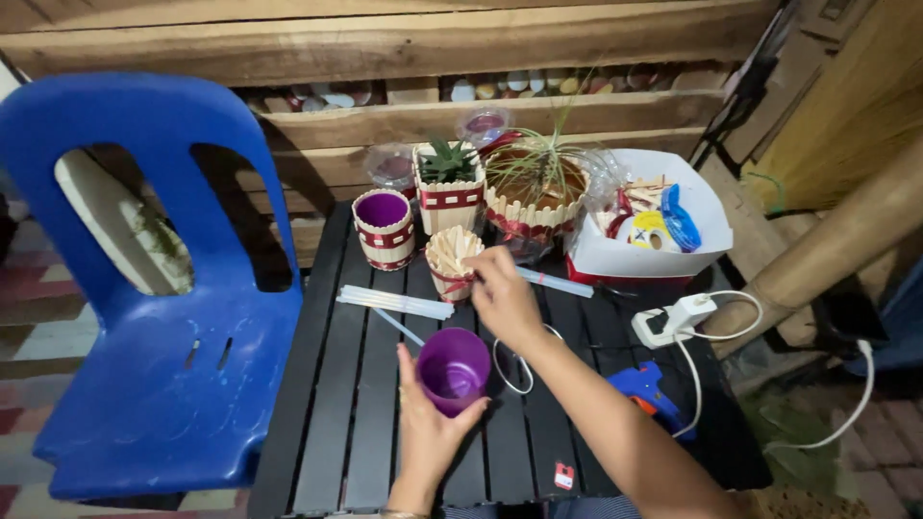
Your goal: A person is organizing a workspace in a nursery, handling craft supplies like glue sticks and scissors, and modifying a purple plastic pot.
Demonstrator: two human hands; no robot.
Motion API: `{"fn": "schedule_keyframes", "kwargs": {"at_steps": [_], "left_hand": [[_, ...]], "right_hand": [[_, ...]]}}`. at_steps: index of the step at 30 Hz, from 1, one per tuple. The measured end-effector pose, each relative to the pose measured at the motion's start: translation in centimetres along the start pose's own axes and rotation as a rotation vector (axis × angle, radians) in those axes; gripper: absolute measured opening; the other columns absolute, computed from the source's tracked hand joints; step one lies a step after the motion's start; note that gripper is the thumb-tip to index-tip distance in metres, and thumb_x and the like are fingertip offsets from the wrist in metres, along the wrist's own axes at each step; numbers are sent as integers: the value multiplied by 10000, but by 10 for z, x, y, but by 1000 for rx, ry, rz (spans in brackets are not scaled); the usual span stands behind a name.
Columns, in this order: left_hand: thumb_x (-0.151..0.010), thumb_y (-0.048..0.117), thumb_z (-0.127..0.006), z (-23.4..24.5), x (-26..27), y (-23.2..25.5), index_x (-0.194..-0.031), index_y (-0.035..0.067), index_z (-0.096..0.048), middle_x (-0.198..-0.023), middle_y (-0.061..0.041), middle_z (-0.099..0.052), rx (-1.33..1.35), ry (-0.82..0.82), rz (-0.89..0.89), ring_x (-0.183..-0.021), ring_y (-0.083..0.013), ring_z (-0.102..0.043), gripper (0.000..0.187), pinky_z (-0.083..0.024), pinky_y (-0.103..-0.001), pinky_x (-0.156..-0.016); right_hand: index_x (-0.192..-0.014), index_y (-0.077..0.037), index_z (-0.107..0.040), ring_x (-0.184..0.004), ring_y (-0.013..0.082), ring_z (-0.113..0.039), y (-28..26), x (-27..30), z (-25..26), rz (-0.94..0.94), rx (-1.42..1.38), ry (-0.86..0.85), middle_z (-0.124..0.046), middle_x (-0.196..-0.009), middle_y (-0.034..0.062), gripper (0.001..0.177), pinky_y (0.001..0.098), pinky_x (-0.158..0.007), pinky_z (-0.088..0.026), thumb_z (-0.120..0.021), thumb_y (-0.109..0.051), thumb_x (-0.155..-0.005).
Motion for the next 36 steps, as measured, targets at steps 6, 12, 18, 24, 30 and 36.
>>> {"fn": "schedule_keyframes", "kwargs": {"at_steps": [6,12,18,24,30,36], "left_hand": [[-686,315,-835,-9,2,3,-1619,164,12,-1430,-220,-431,-27,-131,35,-1355,-413,-472,1269,-431,-566,-1087],[-650,410,-923,-7,1,4,-1617,153,-7,-1457,-219,-416,-63,-105,-3,-1375,-409,-438,1356,-413,-552,-1089],[-631,315,-996,-14,2,9,-1603,202,6,-1459,-190,-326,-49,-128,-89,-1394,-435,-430,1401,-474,-629,-1014],[-679,324,-982,-20,2,13,-1601,158,26,-1505,-225,-279,-91,-170,-157,-1441,-451,-337,1376,-470,-630,-1007],[-686,301,-965,-20,2,13,-1608,173,44,-1472,-234,-328,-61,-216,-71,-1410,-436,-387,1373,-468,-587,-1032],[-730,309,-837,-20,3,21,-1614,187,33,-1530,-255,-354,-40,-299,17,-1424,-410,-404,1247,-411,-545,-1103]], "right_hand": [[-915,-86,-731,-846,220,-680,99,21,58,-338,-12,211,-677,-996,74,327,318,-774,-539,-486,79,-776],[-851,-152,-774,-903,265,-720,145,72,73,-553,216,-15,-782,-966,57,256,337,-899,-509,-545,-43,-821],[-946,-100,-739,-905,254,-690,85,48,34,-370,145,-110,-672,-978,50,164,375,-792,-505,-604,-41,-874],[-1046,-9,-715,-850,205,-618,-1,-13,9,-67,11,-78,-585,-987,67,124,321,-765,-482,-627,-11,-958],[-1083,-64,-803,-972,272,-546,17,-31,-34,-153,266,-325,-600,-958,54,212,451,-858,-496,-643,-156,-979],[-1044,-52,-795,-980,300,-547,23,-27,-36,-127,276,-282,-626,-1015,70,179,482,-867,-499,-658,-135,-964]]}}
Point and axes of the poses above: each hand's wrist, its own x-axis away from the middle knuckle, its own z-axis out of the back of the hand, y = z × x, the point moved 10 cm from there along -x, towards the middle knuckle
